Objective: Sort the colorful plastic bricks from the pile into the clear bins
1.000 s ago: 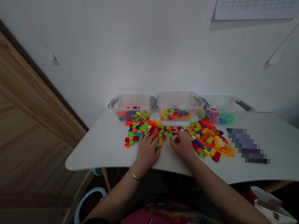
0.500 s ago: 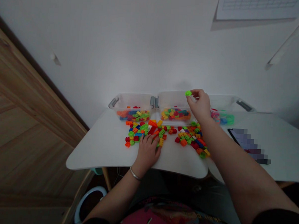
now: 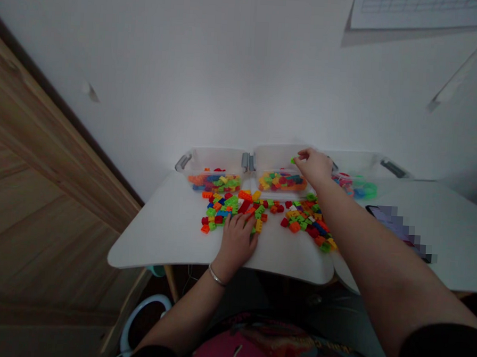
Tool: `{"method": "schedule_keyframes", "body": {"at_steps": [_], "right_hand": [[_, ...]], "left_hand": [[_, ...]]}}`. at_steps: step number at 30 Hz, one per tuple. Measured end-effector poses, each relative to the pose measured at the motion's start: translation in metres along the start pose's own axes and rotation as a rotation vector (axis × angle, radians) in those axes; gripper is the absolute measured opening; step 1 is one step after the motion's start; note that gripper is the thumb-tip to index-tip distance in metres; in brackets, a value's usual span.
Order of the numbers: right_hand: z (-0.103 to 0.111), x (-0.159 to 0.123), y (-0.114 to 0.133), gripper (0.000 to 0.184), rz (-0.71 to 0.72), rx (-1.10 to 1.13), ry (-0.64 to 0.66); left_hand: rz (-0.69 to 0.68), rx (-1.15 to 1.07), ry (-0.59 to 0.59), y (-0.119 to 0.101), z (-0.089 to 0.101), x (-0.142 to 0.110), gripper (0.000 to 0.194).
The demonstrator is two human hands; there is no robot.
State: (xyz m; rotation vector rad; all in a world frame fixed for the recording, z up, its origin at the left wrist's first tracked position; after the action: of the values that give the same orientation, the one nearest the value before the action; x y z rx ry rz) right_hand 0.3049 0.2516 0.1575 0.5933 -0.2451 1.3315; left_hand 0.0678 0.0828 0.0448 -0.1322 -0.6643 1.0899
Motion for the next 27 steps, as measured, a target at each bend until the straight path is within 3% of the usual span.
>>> {"method": "schedule_keyframes", "body": {"at_steps": [9,15,18,21,27], "right_hand": [[0.033,-0.012,0.011,0.027,0.097,0.158,-0.127],[0.061,-0.064,0.013,0.027,0.188,0.410,-0.251],[0.053,-0.102,0.012,0.025,0.198,0.393,-0.240],[0.032,-0.136,0.020,0.022,0.295,0.283,-0.146],[-0.005,-0.178,0.017,0.028,0.361,-0.025,-0.005]], "left_hand": [[0.009,0.009,0.013,-0.001,0.000,0.001,0.040],[-0.010,0.018,-0.002,-0.001,0.000,0.000,0.039],[-0.008,0.020,0.002,-0.001,-0.001,0.000,0.038],[-0.006,0.023,0.008,-0.001,-0.001,0.001,0.038],[-0.008,0.029,0.003,-0.002,0.000,0.001,0.037]]}}
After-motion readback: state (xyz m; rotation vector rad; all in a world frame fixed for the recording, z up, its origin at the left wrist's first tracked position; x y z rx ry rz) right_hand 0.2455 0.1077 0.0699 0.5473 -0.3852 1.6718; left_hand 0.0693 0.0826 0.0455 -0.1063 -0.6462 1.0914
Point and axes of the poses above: each hand's wrist, its own x-axis towards the middle knuckle, its own z-axis out of the back of the hand, y = z × x, the point moved 10 cm from there along x, towards the middle knuckle, and after that the axes turned 13 degrees about -x, right-handed, at the moved point
